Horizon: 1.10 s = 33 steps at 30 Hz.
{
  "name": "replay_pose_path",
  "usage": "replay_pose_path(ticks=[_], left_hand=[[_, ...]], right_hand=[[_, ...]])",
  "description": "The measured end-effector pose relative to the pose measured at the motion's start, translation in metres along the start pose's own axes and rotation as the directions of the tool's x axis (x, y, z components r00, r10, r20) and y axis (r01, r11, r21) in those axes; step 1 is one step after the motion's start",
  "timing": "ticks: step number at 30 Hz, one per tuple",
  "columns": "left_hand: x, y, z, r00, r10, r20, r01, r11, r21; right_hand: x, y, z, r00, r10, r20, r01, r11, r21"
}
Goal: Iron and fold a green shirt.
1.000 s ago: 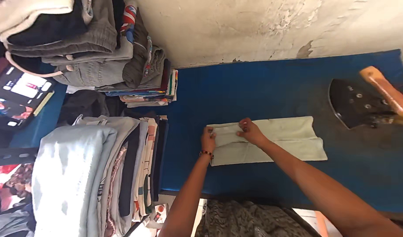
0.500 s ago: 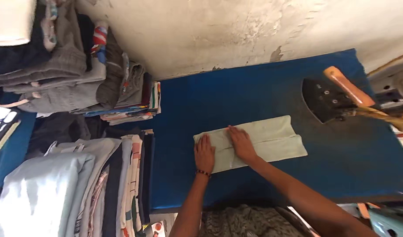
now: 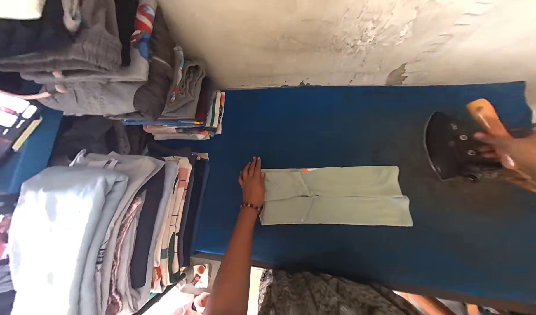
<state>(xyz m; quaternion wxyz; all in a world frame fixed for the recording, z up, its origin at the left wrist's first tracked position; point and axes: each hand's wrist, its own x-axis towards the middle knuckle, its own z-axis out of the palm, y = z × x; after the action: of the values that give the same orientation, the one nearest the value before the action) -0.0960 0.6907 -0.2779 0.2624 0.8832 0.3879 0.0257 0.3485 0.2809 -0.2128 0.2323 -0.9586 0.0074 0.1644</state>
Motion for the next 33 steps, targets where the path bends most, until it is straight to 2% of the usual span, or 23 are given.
replay_pose_path(ticks=[2, 4, 7, 9, 13, 15, 17, 21, 24, 27, 30, 33], left_hand=[[-0.01, -0.006, -0.007, 0.989, 0.001, -0.146, -0.02, 0.992, -0.125], [-0.03, -0.019, -0.017, 0.965, 0.002, -0.262, -0.055, 0.979, -0.198], [-0.065, -0.043, -0.029, 0.945, -0.012, -0.328, -0.085, 0.956, -0.281], [-0.086, -0.055, -0.037, 0.946, -0.003, -0.324, -0.109, 0.939, -0.327], [-0.11, -0.071, -0.053, 0.943, 0.062, -0.328, -0.179, 0.923, -0.341], [-0.114, -0.077, -0.058, 0.928, 0.097, -0.359, -0.218, 0.924, -0.315], [-0.117, -0.084, -0.061, 0.917, 0.121, -0.38, -0.245, 0.923, -0.297], [-0.121, -0.096, -0.065, 0.895, 0.131, -0.427, -0.262, 0.928, -0.264], [-0.125, -0.098, -0.06, 0.893, 0.113, -0.435, -0.245, 0.934, -0.261], [-0.124, -0.091, -0.052, 0.892, 0.12, -0.436, -0.25, 0.935, -0.253], [-0.121, -0.069, -0.041, 0.893, 0.163, -0.419, -0.278, 0.933, -0.23], [-0.105, -0.025, -0.025, 0.88, 0.29, -0.375, -0.375, 0.91, -0.177]], right_hand=[[0.0, -0.016, -0.004, 0.985, 0.039, 0.168, -0.057, 0.993, 0.107], [-0.042, -0.06, 0.0, 0.97, 0.034, 0.243, -0.045, 0.998, 0.039], [-0.143, -0.124, 0.025, 0.921, -0.111, 0.374, 0.155, 0.984, -0.089], [-0.208, -0.162, 0.071, 0.852, -0.212, 0.478, 0.326, 0.93, -0.168], [-0.318, -0.244, 0.18, 0.716, -0.25, 0.651, 0.535, 0.796, -0.283], [-0.342, -0.27, 0.215, 0.693, -0.286, 0.662, 0.59, 0.752, -0.292], [-0.342, -0.285, 0.225, 0.714, -0.302, 0.632, 0.567, 0.779, -0.268], [-0.314, -0.265, 0.214, 0.811, -0.272, 0.518, 0.466, 0.836, -0.29], [-0.286, -0.221, 0.182, 0.873, -0.216, 0.438, 0.353, 0.899, -0.259], [-0.249, -0.166, 0.139, 0.94, -0.133, 0.316, 0.189, 0.97, -0.154], [-0.205, -0.096, 0.106, 0.983, -0.013, 0.182, 0.024, 0.998, -0.06], [-0.151, -0.035, 0.069, 0.988, 0.109, 0.109, -0.109, 0.994, 0.001]])
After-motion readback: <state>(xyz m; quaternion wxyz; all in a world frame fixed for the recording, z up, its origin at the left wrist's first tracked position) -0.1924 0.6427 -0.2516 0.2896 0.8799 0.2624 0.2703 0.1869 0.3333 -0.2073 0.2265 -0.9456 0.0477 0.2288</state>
